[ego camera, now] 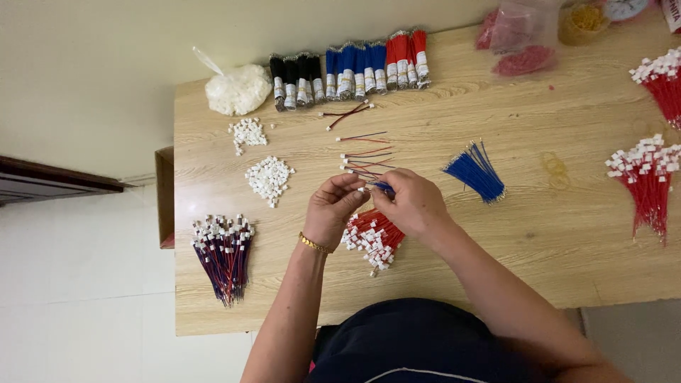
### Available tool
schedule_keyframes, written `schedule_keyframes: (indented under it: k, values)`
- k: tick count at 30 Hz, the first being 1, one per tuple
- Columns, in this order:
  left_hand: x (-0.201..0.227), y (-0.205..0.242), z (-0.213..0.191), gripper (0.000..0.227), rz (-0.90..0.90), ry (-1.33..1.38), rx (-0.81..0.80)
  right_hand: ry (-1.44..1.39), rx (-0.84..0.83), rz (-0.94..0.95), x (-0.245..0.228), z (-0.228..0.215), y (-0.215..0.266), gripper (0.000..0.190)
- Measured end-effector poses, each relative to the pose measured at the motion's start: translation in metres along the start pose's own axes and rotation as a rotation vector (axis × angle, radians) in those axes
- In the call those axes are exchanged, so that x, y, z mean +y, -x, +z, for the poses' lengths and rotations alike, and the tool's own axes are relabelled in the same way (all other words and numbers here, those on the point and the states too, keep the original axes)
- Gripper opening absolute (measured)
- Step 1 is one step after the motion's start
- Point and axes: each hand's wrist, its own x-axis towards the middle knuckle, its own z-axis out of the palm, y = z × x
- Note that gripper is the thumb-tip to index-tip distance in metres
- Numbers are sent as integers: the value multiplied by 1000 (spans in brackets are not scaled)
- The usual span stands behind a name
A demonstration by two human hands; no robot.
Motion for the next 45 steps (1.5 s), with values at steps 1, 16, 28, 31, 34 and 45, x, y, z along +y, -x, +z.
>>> schedule_keyframes:
  k: [1, 16, 28, 31, 34, 45]
  values:
    - [0, 0, 0, 35, 0, 0, 1, -1, 0, 0, -1, 0, -1, 25]
    - [-9, -8, -2, 33, -4, -60, -3, 15, -30, -28, 1, 0, -6, 22]
    - [-15, -16, -2, 31, -22, -47, 21, -123, -55, 31, 13, 6, -20, 24]
    - [-10, -17, -1, 31, -24, -32, 50, -79, -84, 40, 20, 15, -22, 26]
    - [-13, -19, -5, 31, -21, -85, 42, -114, -82, 43, 21, 18, -23, 26]
    - [-29, -44, -23, 32, -57, -261, 33, -170, -144, 51, 21, 14, -31, 21]
